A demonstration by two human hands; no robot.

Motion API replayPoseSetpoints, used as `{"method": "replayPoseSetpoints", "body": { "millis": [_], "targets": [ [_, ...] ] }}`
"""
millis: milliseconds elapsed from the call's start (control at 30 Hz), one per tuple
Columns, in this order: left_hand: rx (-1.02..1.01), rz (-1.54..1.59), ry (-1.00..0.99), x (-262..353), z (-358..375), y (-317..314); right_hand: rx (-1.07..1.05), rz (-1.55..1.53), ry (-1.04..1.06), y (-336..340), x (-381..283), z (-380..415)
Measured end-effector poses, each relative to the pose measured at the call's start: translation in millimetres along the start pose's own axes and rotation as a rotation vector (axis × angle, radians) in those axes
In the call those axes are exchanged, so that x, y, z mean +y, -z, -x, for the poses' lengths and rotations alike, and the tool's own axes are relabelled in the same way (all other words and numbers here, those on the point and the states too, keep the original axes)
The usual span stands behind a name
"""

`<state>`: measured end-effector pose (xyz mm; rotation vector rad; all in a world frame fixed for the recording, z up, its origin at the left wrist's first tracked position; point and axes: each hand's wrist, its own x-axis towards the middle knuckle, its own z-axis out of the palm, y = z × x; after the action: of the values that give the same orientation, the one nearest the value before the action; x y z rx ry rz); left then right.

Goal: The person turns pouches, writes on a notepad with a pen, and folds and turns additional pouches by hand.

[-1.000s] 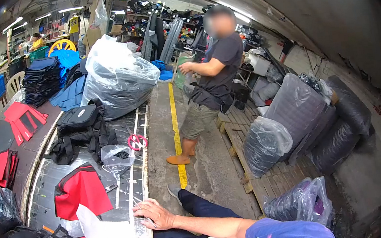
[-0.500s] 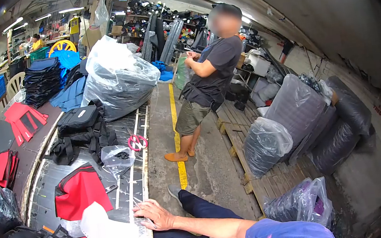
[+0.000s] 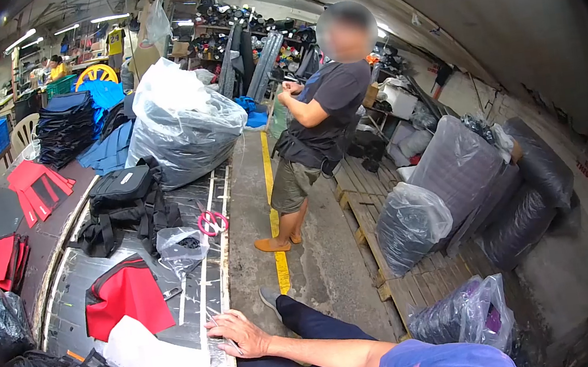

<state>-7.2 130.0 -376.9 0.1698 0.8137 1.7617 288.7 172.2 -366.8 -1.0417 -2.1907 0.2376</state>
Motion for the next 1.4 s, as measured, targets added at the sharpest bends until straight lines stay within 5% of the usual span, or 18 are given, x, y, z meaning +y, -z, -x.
{"method": "replayPoseSetpoints", "body": {
  "millis": [133,267,533,933,1100,1200,1400],
  "targets": [
    [0.062,-0.235,-0.039,23,29,-43,-0.001,-0.009,0.0,0,-2,-2],
    [-0.217,-0.189,-0.053,-15,-11,26,-0.001,0.001,-0.009,0,3,1],
    [-0.158,-0.577,-0.096,-14,-14,28,0.005,0.005,-0.001,1,-3,-1],
    [0.049,-0.132,-0.076,3,5,-5,0.0,0.007,-0.001,0,1,-2],
    [-0.068,-0.331,-0.213,-6,0,-8,0.014,0.013,-0.002,-1,-1,1],
    [0.007,-0.705,-0.352,-7,2,-3,0.007,0.012,0.006,3,0,-3],
    [0.048,-0.583,-0.241,3,4,-19,0.032,-0.03,-0.003,-1,-2,0]
  ]
}}
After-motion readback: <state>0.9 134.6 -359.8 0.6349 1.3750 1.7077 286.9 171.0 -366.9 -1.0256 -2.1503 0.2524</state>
